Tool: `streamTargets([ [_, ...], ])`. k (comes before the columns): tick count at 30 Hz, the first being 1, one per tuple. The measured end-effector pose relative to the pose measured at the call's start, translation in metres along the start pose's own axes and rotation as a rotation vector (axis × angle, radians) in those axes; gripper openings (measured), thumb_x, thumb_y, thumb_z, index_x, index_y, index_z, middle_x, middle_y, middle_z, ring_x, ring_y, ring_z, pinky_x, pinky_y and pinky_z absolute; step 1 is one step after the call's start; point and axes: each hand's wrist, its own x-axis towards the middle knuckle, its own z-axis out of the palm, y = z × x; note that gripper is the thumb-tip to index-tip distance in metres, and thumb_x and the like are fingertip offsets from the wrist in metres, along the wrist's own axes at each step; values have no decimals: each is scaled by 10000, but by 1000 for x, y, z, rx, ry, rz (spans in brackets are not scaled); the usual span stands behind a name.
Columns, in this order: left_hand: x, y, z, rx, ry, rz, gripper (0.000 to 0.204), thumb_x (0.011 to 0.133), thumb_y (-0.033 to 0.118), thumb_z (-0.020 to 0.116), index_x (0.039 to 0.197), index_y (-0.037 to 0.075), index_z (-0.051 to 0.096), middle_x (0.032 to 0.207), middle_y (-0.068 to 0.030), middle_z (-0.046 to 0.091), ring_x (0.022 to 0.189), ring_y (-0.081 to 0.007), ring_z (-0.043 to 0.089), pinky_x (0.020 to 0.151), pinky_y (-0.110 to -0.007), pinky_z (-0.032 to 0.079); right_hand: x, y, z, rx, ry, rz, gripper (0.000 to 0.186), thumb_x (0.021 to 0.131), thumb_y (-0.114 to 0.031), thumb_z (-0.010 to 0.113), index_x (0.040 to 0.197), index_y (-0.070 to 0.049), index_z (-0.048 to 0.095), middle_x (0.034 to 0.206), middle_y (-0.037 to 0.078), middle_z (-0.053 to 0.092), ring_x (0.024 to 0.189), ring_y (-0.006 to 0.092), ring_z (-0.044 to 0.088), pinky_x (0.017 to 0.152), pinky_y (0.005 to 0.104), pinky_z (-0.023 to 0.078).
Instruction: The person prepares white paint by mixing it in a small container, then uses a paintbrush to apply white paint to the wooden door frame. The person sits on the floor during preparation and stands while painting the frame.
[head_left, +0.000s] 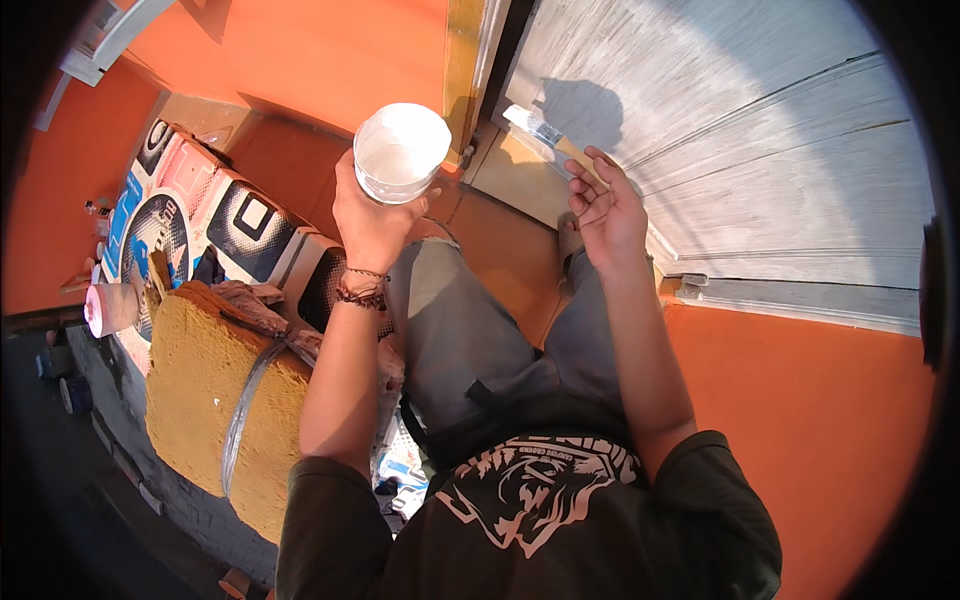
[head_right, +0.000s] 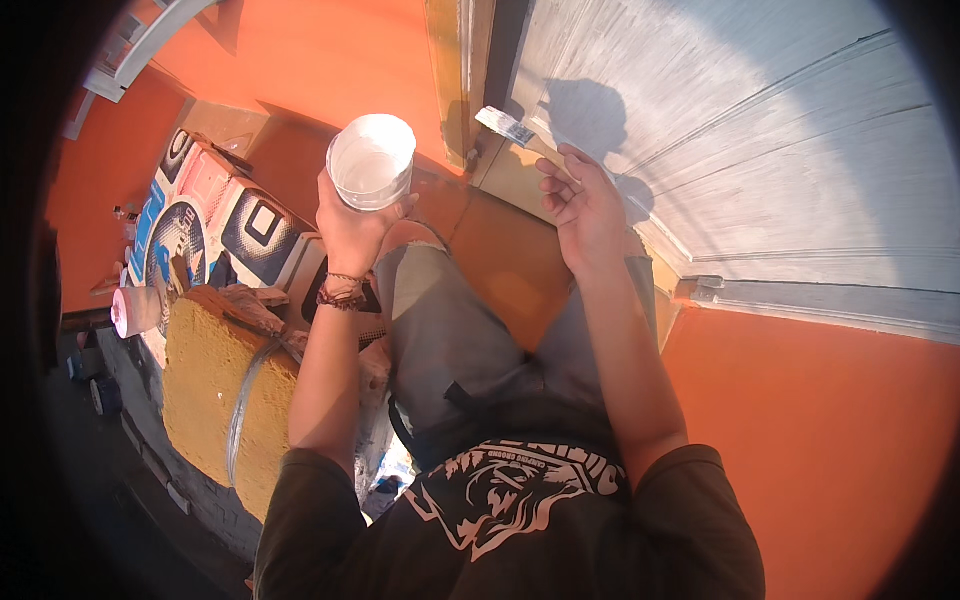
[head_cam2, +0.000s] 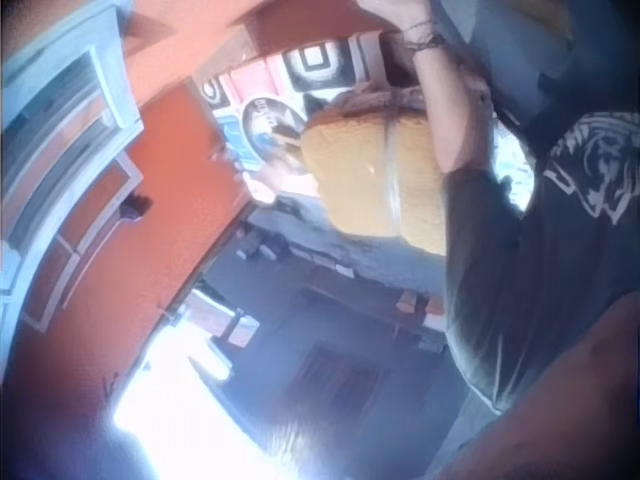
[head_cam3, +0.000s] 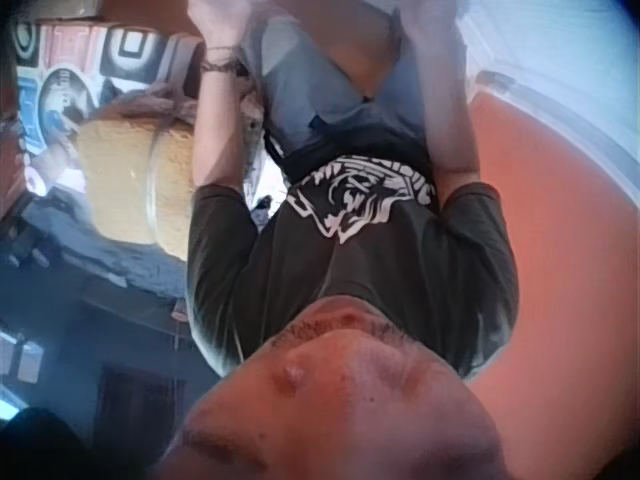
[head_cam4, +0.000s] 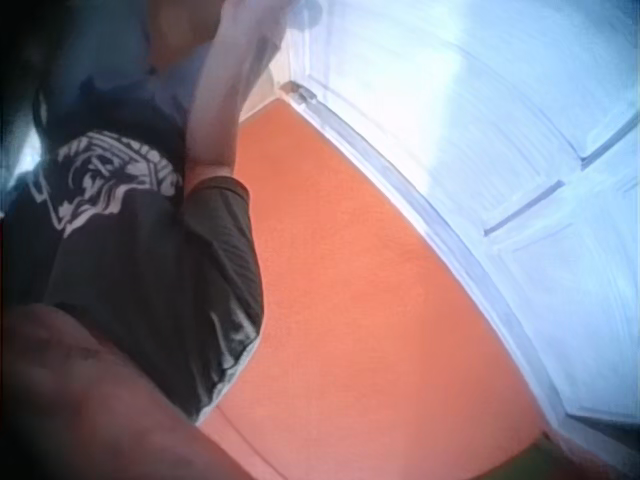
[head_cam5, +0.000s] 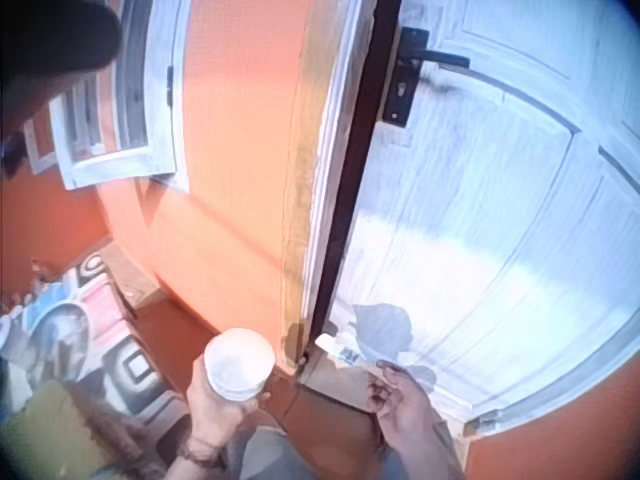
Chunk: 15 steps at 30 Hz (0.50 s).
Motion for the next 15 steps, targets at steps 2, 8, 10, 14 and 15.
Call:
streamTargets([
  [2,2,-3,0,-23,1,-18,889,615,183,973,1316,-22,467,1207,-166,681,1108,-266,682,955,-375,552,6,15,-7,56,73,57,352,975,-202,648,1263,-14,576,1082,168,695,808,159,626,678,267,503],
  [8,5,-17,6,-91,-13,-14,904,616,162,978,1321,-39,448,1256,-158,651,1136,-240,656,976,-363,540,47,60,-61,330,225,338,258,1001,-216,612,1151,-5,601,1044,160,699,765,151,609,603,257,480],
  [10,4,-12,5,-51,-24,-20,911,618,159,978,1325,-43,440,1272,-160,638,1150,-240,646,985,-361,534,57,75,-72,307,183,366,258,1009,-214,604,1157,-2,608,1025,148,698,758,143,600,597,258,477],
  [14,3,-21,5,-89,-45,-45,902,629,143,974,1335,-36,443,1270,-144,632,1149,-225,636,998,-363,522,71,92,-65,231,126,378,247,998,-175,617,1173,-1,622,981,112,691,718,131,591,620,258,479],
  [15,1,-18,4,-92,-46,-44,889,641,128,967,1347,-28,450,1267,-131,632,1145,-214,631,1004,-361,516,73,98,-61,161,119,352,261,995,-167,623,1194,3,617,987,107,691,726,131,597,628,260,487],
])
